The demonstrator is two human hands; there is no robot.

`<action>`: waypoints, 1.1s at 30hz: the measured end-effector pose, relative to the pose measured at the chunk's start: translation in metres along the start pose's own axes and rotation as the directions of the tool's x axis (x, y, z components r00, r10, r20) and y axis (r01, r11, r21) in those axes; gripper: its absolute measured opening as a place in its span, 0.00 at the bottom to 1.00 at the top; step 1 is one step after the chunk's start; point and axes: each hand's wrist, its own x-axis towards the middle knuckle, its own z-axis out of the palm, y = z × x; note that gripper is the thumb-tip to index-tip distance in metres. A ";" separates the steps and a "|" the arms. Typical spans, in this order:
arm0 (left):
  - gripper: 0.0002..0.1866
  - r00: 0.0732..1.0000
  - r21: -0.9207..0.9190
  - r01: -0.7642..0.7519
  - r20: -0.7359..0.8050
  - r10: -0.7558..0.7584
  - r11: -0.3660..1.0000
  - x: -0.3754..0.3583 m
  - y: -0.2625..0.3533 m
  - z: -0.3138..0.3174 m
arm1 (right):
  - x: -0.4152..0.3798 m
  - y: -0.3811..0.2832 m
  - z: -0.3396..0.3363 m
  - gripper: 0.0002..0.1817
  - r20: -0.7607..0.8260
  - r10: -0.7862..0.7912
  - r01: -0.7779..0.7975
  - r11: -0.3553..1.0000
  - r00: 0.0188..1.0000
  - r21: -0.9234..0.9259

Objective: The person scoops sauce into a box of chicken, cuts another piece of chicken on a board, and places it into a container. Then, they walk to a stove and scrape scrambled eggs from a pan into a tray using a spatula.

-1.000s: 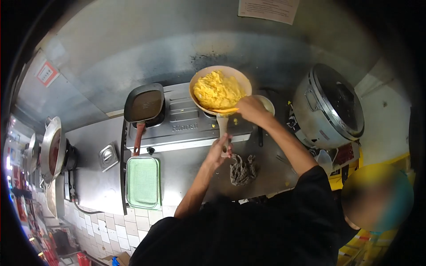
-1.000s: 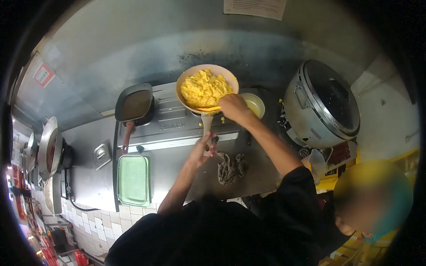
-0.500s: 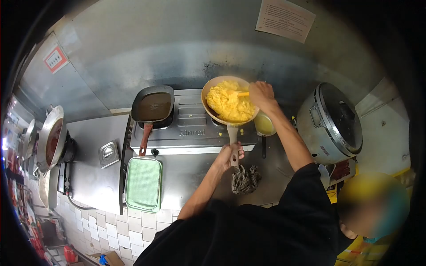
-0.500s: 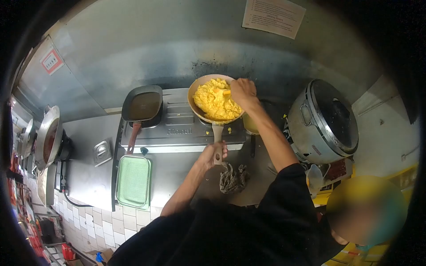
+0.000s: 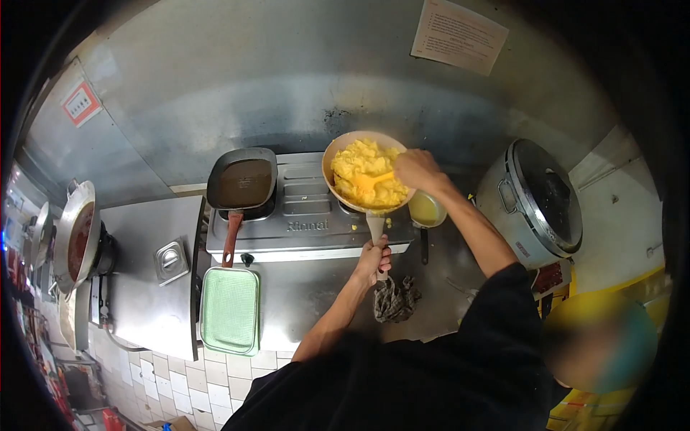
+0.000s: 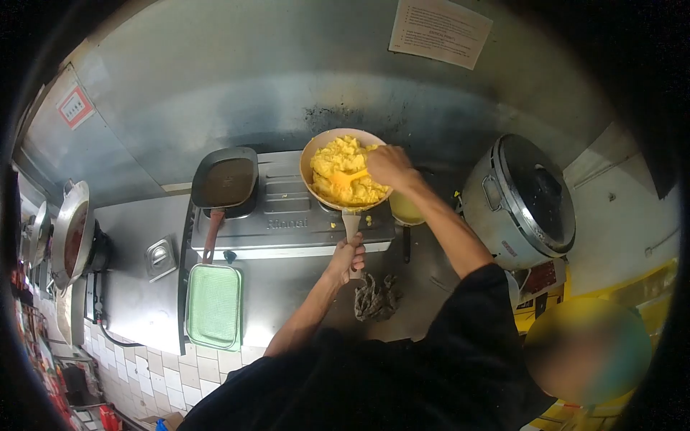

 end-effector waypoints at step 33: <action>0.10 1.000 0.104 -0.015 -0.009 0.016 0.994 -0.002 0.001 -0.007 | 0.027 0.035 0.052 0.08 -0.094 -0.273 0.266 0.960 0.957 -0.082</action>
